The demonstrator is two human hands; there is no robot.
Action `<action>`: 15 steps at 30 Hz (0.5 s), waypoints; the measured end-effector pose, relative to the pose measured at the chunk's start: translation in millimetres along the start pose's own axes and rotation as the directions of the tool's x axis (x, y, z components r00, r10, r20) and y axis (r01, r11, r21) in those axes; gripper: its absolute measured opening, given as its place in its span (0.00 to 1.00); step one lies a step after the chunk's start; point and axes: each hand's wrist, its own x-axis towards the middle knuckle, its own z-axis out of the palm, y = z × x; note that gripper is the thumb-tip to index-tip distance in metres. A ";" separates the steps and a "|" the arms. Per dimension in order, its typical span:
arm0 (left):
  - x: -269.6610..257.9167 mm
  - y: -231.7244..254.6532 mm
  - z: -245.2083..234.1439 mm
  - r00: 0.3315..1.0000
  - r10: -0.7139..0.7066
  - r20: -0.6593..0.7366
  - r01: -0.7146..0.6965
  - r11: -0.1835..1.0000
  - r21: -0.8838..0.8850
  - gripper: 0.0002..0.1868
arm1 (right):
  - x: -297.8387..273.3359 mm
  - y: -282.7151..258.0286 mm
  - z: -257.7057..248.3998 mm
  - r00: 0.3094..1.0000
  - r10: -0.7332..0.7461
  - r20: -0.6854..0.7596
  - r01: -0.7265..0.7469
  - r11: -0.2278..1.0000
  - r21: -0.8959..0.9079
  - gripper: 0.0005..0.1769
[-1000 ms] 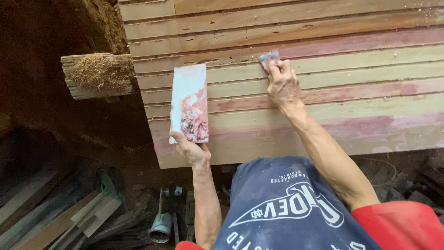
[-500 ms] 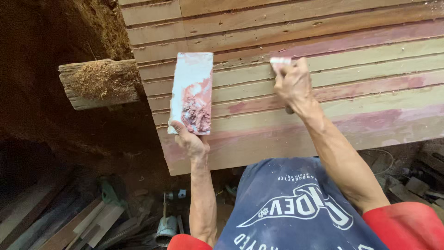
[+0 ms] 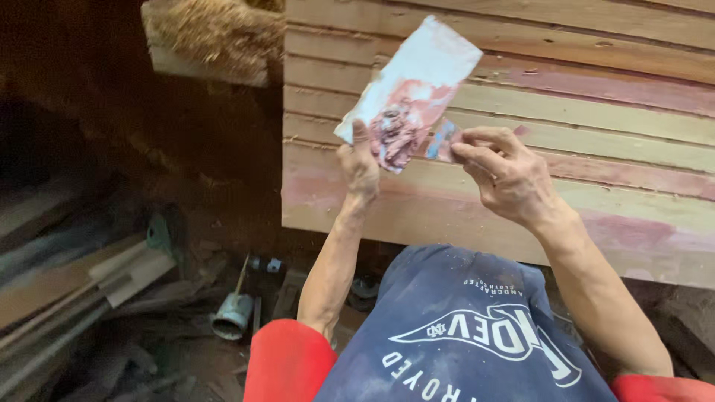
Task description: The person applies a pinkish paste to a wooden slatted surface using a putty knife. They scoop the paste from a rectangular container and spread it into the gaps between the wooden slats.
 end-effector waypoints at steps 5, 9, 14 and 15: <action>-10.4 30.5 11.3 0.989 0.128 0.077 -0.138 0.979 0.151 0.35 | 9.8 -6.6 -3.6 0.991 -0.109 0.076 0.118 0.984 -0.130 0.17; -23.4 44.1 14.9 0.974 0.180 0.140 -0.195 0.976 0.099 0.36 | 13.0 -6.9 -5.4 0.982 -0.107 0.156 0.137 0.971 -0.195 0.18; -28.7 17.7 1.9 0.975 0.176 0.136 -0.189 0.978 0.086 0.34 | 13.5 -12.6 -11.6 0.964 0.031 0.265 0.050 0.954 -0.294 0.19; -28.1 9.6 -0.4 0.980 0.169 0.100 -0.182 0.974 0.135 0.35 | 13.7 -10.0 -12.6 0.955 0.071 0.288 0.031 0.942 -0.335 0.21</action>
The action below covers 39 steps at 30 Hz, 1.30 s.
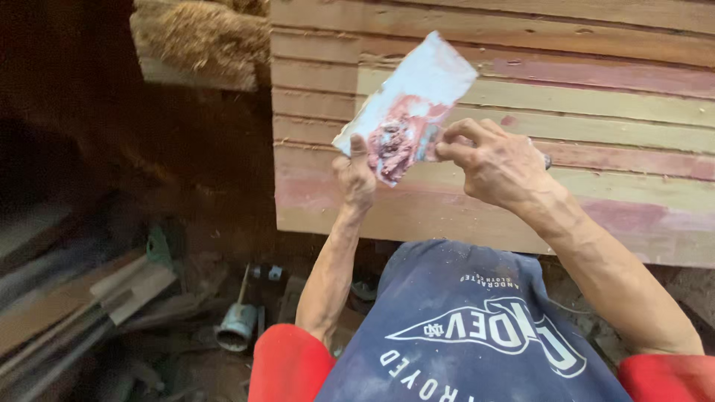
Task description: The person applies a pinkish paste to a wooden slatted surface using a putty knife. They scoop the paste from a rectangular container and spread it into the gaps between the wooden slats.
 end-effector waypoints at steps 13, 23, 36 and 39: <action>43.0 34.6 -3.6 0.998 -0.052 -0.047 0.042 0.982 -0.185 0.39 | -14.3 121.3 119.5 0.752 0.472 -0.460 -0.414 0.881 0.228 0.20; 48.2 26.8 -7.2 0.985 -0.151 -0.080 0.131 0.968 -0.213 0.39 | -1.3 108.6 102.5 0.739 0.576 -0.349 -0.496 0.816 0.296 0.17; 43.6 29.8 -10.4 0.985 -0.143 -0.100 0.115 0.963 -0.245 0.39 | 11.4 112.7 112.3 0.742 0.553 -0.379 -0.465 0.832 0.303 0.16; 42.1 21.1 -12.5 0.991 -0.112 -0.077 0.093 0.970 -0.224 0.39 | 9.9 110.4 108.6 0.753 0.591 -0.291 -0.497 0.799 0.338 0.16</action>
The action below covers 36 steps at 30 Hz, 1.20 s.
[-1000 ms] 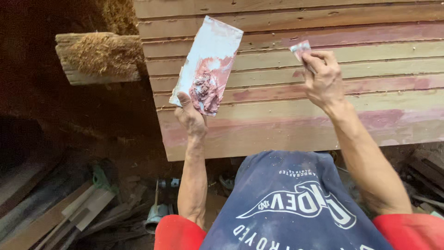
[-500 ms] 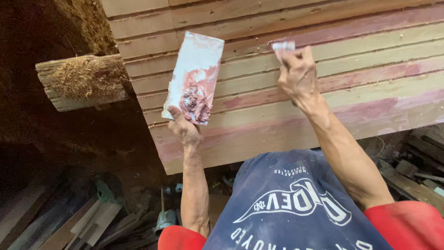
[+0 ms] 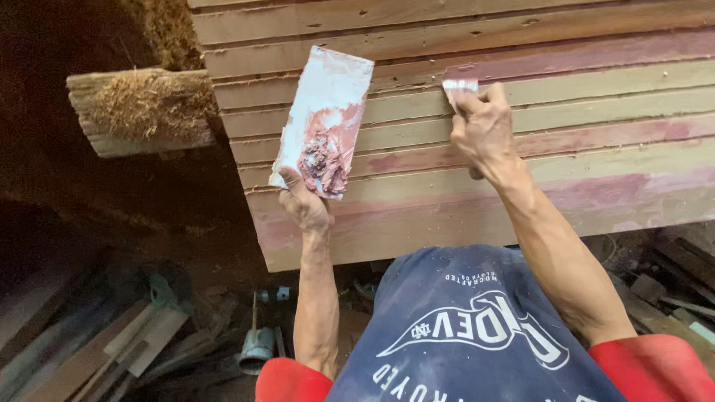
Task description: The person applies a pinkish paste to a wooden slatted surface using a putty knife. They scoop the paste from a rectangular container and spread it into the gaps between the wooden slats.
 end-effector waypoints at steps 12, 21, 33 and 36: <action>-4.6 8.0 -3.1 0.997 -0.002 -0.071 0.008 0.997 0.076 0.42 | -11.1 -43.7 42.9 0.996 -0.085 -0.029 0.085 0.996 0.006 0.18; -1.5 6.1 -8.0 0.998 -0.002 -0.069 0.003 1.000 0.014 0.44 | -4.5 -50.9 30.7 0.995 -0.088 0.054 0.089 0.996 -0.019 0.17; -7.1 12.2 -14.3 0.997 0.013 -0.078 -0.022 0.994 -0.105 0.41 | 52.2 -38.0 -30.8 0.827 -0.294 0.479 0.536 0.671 -0.512 0.21; -15.4 18.7 -13.4 0.992 0.045 -0.120 -0.053 0.996 -0.069 0.42 | 57.2 -20.5 -47.5 0.812 -0.223 0.539 0.548 0.609 -0.573 0.27</action>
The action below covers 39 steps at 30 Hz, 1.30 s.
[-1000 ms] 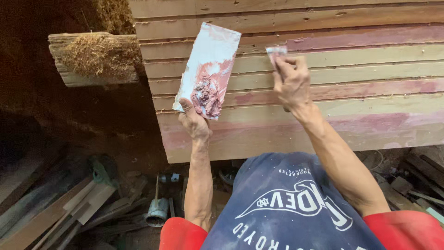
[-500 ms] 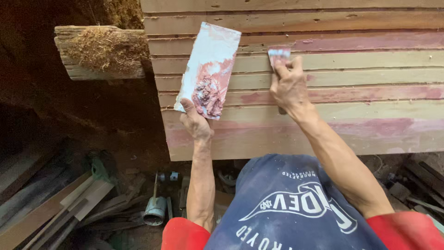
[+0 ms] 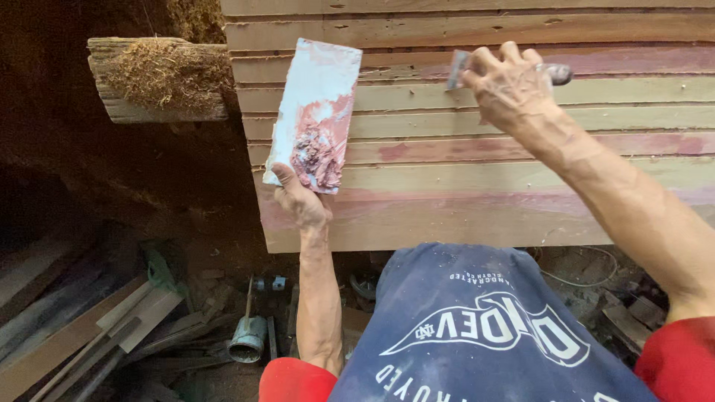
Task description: The person applies a pinkish paste to a wooden slatted surface using a putty knife. They scoop the paste from a rectangular container and spread it into the gaps between the wooden slats.
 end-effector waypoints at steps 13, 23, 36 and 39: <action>-91.9 -25.6 32.8 0.999 -0.013 -0.052 0.008 0.995 -0.100 0.41 | -126.4 30.3 49.9 0.704 0.080 -0.705 0.423 0.751 0.507 0.21; -191.9 -31.9 90.0 0.996 0.071 -0.060 -0.076 0.993 -0.095 0.41 | -177.8 -107.6 74.2 0.603 0.295 -0.741 0.719 0.201 0.665 0.19; -205.7 14.9 34.5 0.950 0.302 0.073 -0.306 0.870 0.387 0.38 | -219.9 -35.3 -17.3 0.547 -0.251 -0.799 0.748 0.575 0.332 0.21; -196.8 18.7 24.2 0.950 0.265 0.166 -0.312 0.850 0.425 0.39 | -212.1 -39.1 -50.3 0.570 -0.377 -0.730 0.700 0.687 0.193 0.22</action>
